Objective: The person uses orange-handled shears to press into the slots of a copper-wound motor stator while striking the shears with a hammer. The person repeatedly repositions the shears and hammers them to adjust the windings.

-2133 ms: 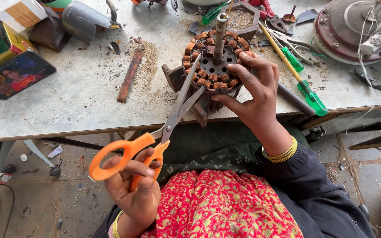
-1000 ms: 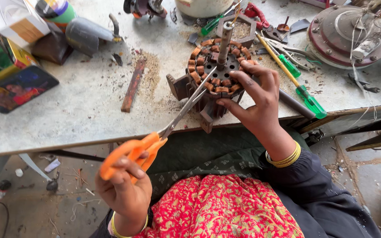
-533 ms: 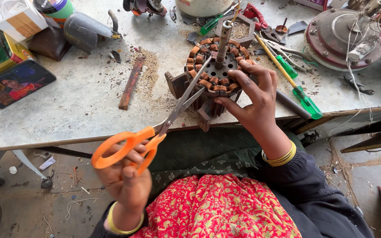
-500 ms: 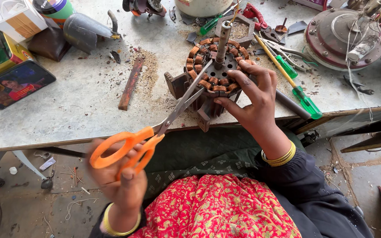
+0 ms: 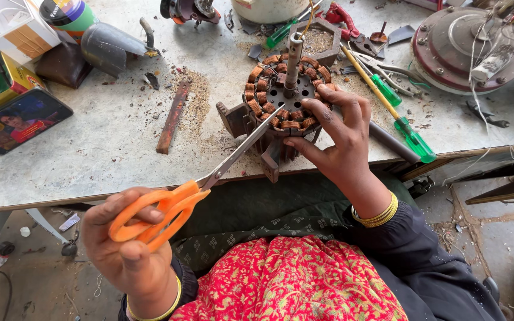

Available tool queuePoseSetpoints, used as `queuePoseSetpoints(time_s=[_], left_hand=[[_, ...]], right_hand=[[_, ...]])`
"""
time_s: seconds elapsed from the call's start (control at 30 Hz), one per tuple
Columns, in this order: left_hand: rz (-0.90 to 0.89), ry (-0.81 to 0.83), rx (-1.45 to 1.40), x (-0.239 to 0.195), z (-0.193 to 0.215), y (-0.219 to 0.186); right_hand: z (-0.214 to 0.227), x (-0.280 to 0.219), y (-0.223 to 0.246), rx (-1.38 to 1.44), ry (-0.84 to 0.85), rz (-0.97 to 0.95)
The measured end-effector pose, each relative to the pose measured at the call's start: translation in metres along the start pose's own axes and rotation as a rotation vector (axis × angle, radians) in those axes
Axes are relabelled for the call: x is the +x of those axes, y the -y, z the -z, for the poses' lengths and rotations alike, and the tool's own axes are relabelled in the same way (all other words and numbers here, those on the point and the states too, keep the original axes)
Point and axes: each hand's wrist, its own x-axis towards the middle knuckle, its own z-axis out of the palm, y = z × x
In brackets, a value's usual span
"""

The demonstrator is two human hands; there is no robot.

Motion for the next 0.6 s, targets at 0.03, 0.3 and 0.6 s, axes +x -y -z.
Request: queuePoseSetpoints(time_s=[0.03, 0.3, 0.6], left_hand=[[0.001, -0.006, 0.005, 0.001, 0.001, 0.001], [0.073, -0.037, -0.089, -0.012, -0.001, -0.005], [0.144, -0.111, -0.394, -0.057, -0.039, -0.012]], right_hand=[[0.0, 0.0, 0.0, 0.001, 0.0, 0.001], [-0.001, 0.001, 0.0, 0.013, -0.01, -0.003], [-0.003, -0.002, 0.0, 0.01, -0.012, -0.014]])
